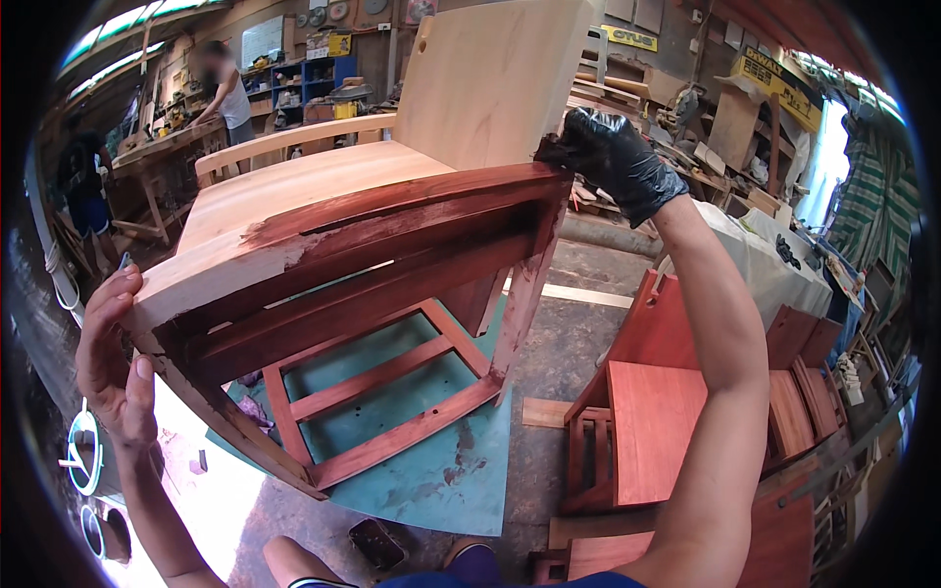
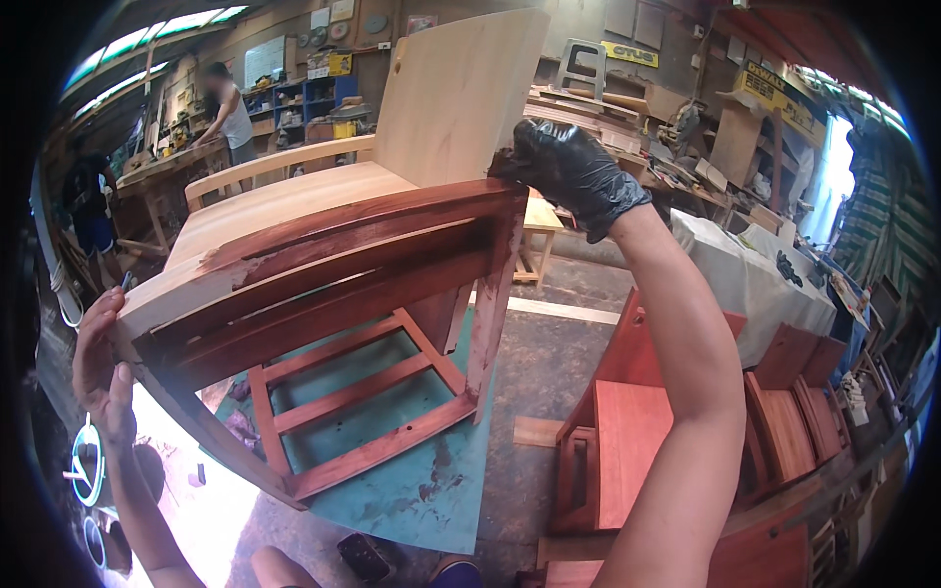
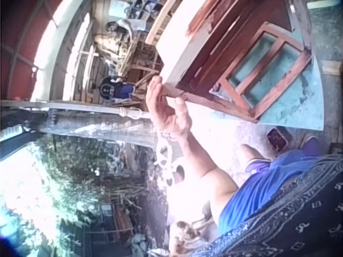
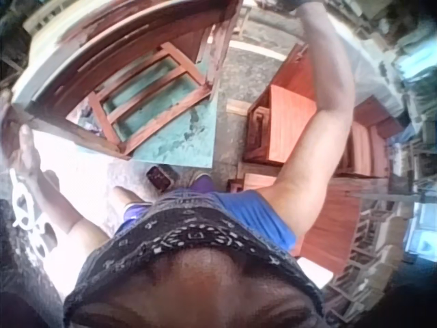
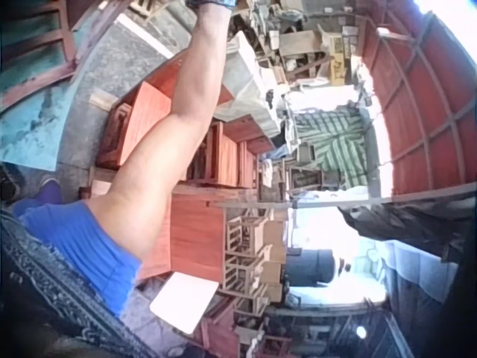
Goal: The recorder is applying a dark reddish wood stain to a small wooden table frame and a chair frame using a rag.
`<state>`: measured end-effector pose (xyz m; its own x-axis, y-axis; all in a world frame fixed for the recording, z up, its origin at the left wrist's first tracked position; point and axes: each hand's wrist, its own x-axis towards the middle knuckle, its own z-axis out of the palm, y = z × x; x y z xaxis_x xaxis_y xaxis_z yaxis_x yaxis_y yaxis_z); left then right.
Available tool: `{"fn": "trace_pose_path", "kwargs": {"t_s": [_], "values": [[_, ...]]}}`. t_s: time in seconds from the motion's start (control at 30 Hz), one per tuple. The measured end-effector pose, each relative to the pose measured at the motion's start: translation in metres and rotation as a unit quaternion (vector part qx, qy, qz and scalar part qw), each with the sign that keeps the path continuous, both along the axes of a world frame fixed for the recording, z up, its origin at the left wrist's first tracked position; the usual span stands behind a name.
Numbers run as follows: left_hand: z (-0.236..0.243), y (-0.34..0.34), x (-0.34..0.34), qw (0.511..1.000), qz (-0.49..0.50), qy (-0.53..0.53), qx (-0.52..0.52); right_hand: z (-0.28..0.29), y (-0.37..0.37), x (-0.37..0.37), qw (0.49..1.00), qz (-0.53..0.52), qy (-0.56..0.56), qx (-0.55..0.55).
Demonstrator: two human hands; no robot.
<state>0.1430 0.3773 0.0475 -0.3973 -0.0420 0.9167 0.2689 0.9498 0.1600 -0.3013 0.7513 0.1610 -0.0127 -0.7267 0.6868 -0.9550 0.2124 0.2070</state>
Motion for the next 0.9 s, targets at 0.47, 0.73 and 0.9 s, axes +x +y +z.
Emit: {"fn": "trace_pose_path", "kwargs": {"t_s": [0.47, 0.73, 0.9], "values": [[0.003, -0.004, 0.003, 1.0, 0.001, -0.015, -0.002, 0.007, -0.017, 0.058, 0.905, -0.093, -0.413, -0.045], [0.007, 0.01, 0.0, 0.999, -0.047, -0.022, -0.001, 0.012, -0.009, 0.042, 0.937, -0.184, -0.279, -0.104], [0.006, 0.004, 0.003, 0.998, -0.057, -0.016, 0.01, -0.018, -0.019, 0.07, 0.881, 0.002, -0.447, -0.156]]}}
